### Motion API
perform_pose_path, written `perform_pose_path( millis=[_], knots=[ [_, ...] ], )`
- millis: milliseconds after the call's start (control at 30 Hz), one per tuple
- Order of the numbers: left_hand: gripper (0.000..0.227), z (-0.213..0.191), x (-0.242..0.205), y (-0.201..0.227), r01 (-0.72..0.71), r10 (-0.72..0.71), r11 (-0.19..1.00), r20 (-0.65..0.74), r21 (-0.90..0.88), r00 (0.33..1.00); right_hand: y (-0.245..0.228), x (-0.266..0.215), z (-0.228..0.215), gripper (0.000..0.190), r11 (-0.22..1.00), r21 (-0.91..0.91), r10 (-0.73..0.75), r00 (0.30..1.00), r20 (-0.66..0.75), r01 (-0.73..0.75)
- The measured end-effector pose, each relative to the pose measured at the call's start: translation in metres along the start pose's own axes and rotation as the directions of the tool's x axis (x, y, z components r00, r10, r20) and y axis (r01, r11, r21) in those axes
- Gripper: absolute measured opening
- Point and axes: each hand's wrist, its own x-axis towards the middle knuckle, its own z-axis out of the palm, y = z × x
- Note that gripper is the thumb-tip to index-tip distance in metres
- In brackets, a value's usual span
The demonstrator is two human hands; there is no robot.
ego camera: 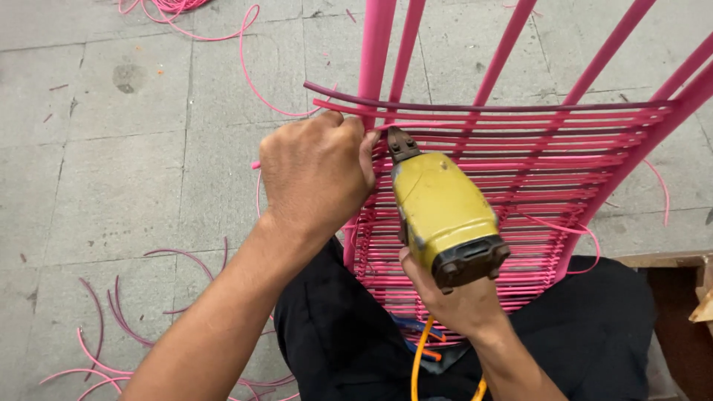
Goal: The recorder weaves pink and maroon plastic strips onto a pink metal chair frame, using a heat gun to soften them and a pneumatic staple gun to secure them.
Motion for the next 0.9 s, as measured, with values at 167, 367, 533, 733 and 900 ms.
perform_pose_path(
  millis=[167, 367, 533, 733, 900],
  knots=[
    [0.026, 0.001, 0.0, 0.0, -0.013, 0.013, 1.0, 0.007, 0.017, 1.0, -0.007, 0.0, 0.003, 0.009, 0.729, 0.555, 0.403, 0.906, 0.126, -0.401],
    [0.026, 0.003, -0.002, -0.001, -0.013, 0.013, 1.0, 0.01, 0.007, 1.0, -0.018, 0.012, 0.001, 0.01, 0.858, 0.434, 0.284, 0.958, 0.042, -0.273],
    [0.028, 0.003, -0.002, 0.001, -0.001, 0.001, 1.0, 0.005, 0.025, 1.0, -0.023, 0.013, 0.005, 0.015, 0.891, 0.406, 0.228, 0.974, -0.009, -0.204],
    [0.028, 0.005, -0.006, 0.003, 0.011, -0.01, 0.998, -0.011, 0.058, 1.0, -0.009, 0.001, 0.023, 0.026, 0.615, 0.711, 0.411, 0.908, 0.078, -0.34],
    [0.028, 0.0, -0.008, 0.007, 0.031, -0.03, 0.997, -0.025, 0.074, 0.999, -0.029, 0.004, -0.061, 0.067, 0.681, 0.453, 0.407, 0.812, 0.418, -0.575]
  ],
)
